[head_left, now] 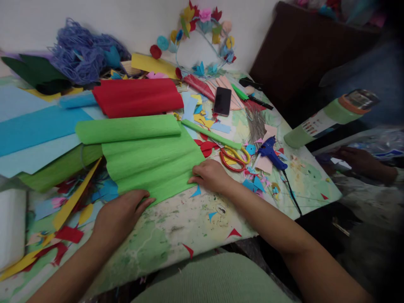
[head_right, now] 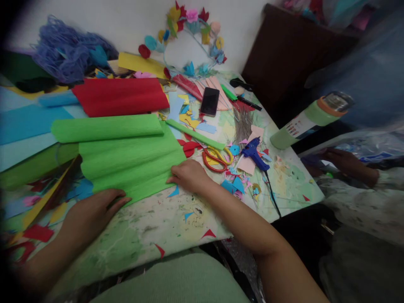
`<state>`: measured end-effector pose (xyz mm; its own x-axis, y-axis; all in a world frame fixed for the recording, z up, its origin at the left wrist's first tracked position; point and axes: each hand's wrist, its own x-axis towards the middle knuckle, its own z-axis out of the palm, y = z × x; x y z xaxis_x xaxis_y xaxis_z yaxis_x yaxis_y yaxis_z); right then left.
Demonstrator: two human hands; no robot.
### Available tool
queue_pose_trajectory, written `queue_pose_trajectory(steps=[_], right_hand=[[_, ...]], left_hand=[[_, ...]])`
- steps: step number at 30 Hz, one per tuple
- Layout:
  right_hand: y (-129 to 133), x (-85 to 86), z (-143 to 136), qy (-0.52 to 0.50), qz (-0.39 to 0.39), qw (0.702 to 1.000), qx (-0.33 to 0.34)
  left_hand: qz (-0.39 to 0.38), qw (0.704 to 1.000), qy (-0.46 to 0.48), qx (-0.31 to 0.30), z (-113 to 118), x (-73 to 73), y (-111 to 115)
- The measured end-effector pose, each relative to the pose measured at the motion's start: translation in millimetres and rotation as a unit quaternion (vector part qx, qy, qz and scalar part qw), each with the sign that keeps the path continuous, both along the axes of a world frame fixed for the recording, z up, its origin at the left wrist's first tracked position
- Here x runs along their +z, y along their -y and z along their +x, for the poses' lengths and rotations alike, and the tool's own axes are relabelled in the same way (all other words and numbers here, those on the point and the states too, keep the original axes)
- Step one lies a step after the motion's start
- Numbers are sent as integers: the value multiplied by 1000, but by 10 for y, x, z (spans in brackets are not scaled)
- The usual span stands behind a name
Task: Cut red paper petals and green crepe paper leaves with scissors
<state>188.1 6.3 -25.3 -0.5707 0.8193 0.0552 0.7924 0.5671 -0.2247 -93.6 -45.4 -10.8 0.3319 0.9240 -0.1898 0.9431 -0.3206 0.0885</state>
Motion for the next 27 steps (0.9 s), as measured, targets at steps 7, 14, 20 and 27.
queue_pose_trajectory(steps=[7, 14, 20, 27], right_hand=[[-3, 5, 14, -21, 2, 1000, 2], [-7, -1, 22, -48, 20, 999, -5], [69, 108, -13, -39, 9, 997, -70], [399, 165, -317, -25, 24, 991, 130]], left_hand=[[61, 962, 44, -262, 134, 41, -69], [-6, 944, 88, -318, 509, -96, -143], [-8, 936, 110, -333, 436, -136, -96], [10, 932, 133, -336, 474, -153, -106]])
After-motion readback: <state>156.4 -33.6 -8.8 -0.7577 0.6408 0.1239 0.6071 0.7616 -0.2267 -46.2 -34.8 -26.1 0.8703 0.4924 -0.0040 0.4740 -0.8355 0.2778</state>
